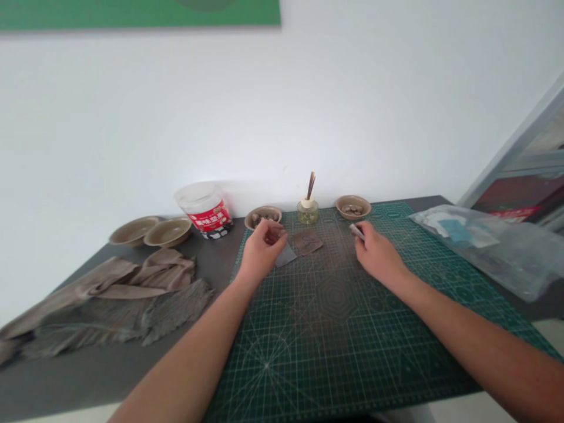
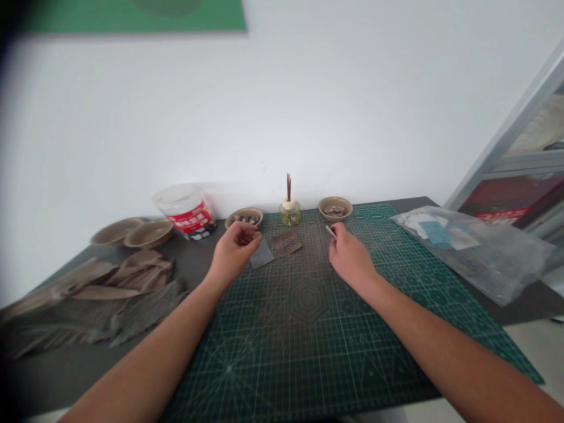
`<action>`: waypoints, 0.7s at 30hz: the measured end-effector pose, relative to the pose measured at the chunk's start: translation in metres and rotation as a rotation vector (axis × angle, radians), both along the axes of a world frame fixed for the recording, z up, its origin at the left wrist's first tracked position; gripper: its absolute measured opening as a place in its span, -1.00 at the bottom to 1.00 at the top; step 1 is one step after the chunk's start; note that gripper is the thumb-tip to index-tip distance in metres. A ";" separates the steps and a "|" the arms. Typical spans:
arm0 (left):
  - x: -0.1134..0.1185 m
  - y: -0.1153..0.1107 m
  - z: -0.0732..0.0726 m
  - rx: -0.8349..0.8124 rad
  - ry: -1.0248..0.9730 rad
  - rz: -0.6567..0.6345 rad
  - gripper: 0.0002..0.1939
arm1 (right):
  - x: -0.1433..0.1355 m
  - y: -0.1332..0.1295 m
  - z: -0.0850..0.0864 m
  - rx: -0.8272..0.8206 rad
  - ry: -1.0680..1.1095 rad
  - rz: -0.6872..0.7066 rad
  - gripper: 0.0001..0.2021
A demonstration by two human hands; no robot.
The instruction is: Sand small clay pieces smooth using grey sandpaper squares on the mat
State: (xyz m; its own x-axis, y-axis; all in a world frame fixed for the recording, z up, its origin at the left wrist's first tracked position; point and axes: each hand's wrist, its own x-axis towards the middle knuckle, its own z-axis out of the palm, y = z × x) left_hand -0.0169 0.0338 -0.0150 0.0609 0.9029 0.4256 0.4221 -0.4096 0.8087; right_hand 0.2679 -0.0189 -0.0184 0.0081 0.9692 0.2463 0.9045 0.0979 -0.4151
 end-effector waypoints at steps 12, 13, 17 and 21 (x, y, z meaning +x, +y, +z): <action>0.001 0.002 -0.005 -0.085 -0.088 -0.045 -0.71 | -0.031 0.002 0.012 -0.026 -0.292 0.034 -0.59; 0.001 0.002 -0.006 -0.105 -0.102 -0.051 -0.72 | -0.041 0.006 0.015 -0.021 -0.291 0.140 -0.57; 0.003 -0.001 -0.006 -0.116 -0.075 -0.055 -0.75 | -0.080 0.026 0.013 -0.061 -0.300 0.295 -0.41; 0.005 -0.004 -0.007 -0.109 -0.040 -0.072 -0.78 | -0.097 0.043 0.004 -0.095 -0.333 0.304 -0.49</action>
State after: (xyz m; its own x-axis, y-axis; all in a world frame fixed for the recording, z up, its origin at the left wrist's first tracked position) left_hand -0.0119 0.0296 -0.0218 0.1118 0.9379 0.3284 0.3617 -0.3462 0.8656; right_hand 0.1706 0.0238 -0.0140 -0.3444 0.9338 0.0968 0.9264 0.3547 -0.1263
